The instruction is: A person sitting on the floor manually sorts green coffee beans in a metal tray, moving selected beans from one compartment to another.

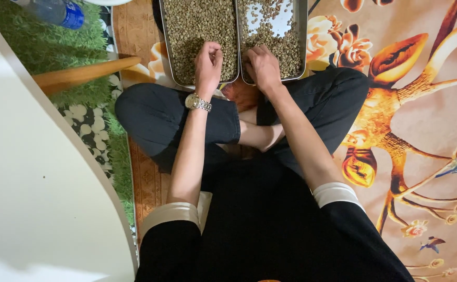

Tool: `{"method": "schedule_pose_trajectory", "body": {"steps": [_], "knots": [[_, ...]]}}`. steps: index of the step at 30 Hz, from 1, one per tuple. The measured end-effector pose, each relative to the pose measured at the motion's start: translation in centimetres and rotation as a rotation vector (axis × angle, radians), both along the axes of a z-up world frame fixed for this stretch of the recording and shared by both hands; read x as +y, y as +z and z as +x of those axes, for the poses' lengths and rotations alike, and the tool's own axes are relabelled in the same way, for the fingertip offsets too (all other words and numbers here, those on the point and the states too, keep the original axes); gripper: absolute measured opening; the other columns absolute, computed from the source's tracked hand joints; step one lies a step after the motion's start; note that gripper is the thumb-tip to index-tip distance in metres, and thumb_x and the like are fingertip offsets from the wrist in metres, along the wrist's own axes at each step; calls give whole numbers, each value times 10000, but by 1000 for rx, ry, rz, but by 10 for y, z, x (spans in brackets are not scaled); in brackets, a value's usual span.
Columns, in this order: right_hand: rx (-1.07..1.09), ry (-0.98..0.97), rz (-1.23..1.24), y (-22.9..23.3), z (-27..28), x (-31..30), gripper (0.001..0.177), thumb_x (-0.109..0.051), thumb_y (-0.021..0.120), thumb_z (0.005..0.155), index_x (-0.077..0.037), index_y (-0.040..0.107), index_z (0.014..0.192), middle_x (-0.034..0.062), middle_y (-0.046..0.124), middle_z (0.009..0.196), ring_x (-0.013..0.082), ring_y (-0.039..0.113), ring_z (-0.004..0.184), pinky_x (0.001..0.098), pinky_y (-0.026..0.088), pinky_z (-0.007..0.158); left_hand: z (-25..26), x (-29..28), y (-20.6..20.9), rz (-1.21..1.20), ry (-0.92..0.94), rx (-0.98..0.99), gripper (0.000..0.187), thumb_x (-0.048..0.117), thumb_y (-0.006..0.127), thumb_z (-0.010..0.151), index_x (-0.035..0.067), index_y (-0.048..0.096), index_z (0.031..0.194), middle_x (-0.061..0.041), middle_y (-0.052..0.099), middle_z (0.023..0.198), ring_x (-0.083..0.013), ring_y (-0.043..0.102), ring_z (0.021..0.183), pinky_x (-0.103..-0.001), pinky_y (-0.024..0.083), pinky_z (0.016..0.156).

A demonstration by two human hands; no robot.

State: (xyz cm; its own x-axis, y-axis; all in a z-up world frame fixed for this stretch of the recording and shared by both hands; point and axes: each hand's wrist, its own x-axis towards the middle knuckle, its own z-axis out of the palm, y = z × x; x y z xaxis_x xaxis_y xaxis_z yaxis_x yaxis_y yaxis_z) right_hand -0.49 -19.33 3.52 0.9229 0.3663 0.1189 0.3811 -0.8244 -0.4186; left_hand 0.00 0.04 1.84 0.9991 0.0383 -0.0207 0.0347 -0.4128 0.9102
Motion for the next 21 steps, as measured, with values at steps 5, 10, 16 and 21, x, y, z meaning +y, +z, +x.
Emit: {"method": "schedule_pose_trajectory", "body": {"steps": [5, 10, 16, 21], "knots": [[23, -11, -38, -12, 0, -6, 212, -48, 759, 798, -72, 682, 994, 86, 665, 979, 295, 623, 906, 387, 535, 798, 1, 0, -4, 8, -8, 1, 94, 46, 615, 955, 91, 605, 1037, 6, 619, 827, -106, 549, 660, -269, 478, 594], [18, -29, -95, -15, -1, -6, 208, -75, 779, 804, -78, 705, 999, 79, 668, 972, 280, 635, 909, 378, 549, 791, 0, 0, -3, -5, -2, -8, 89, 49, 612, 946, 79, 616, 1030, -7, 637, 826, -116, 554, 651, -278, 482, 590], [-13, -17, -138, -21, 0, -6, 195, -117, 757, 840, -91, 718, 1029, 79, 675, 991, 280, 633, 909, 372, 546, 787, 0, 1, 0, -11, -5, 2, 85, 45, 616, 945, 83, 611, 1021, 1, 629, 808, -110, 545, 634, -274, 471, 570], [7, -23, -113, -11, -1, -4, 243, -68, 766, 802, -73, 708, 1038, 76, 668, 1006, 266, 635, 928, 368, 548, 794, 0, 1, -5, -6, -8, -26, 97, 36, 619, 945, 88, 610, 1027, 5, 629, 803, -110, 547, 632, -276, 469, 570]]}}
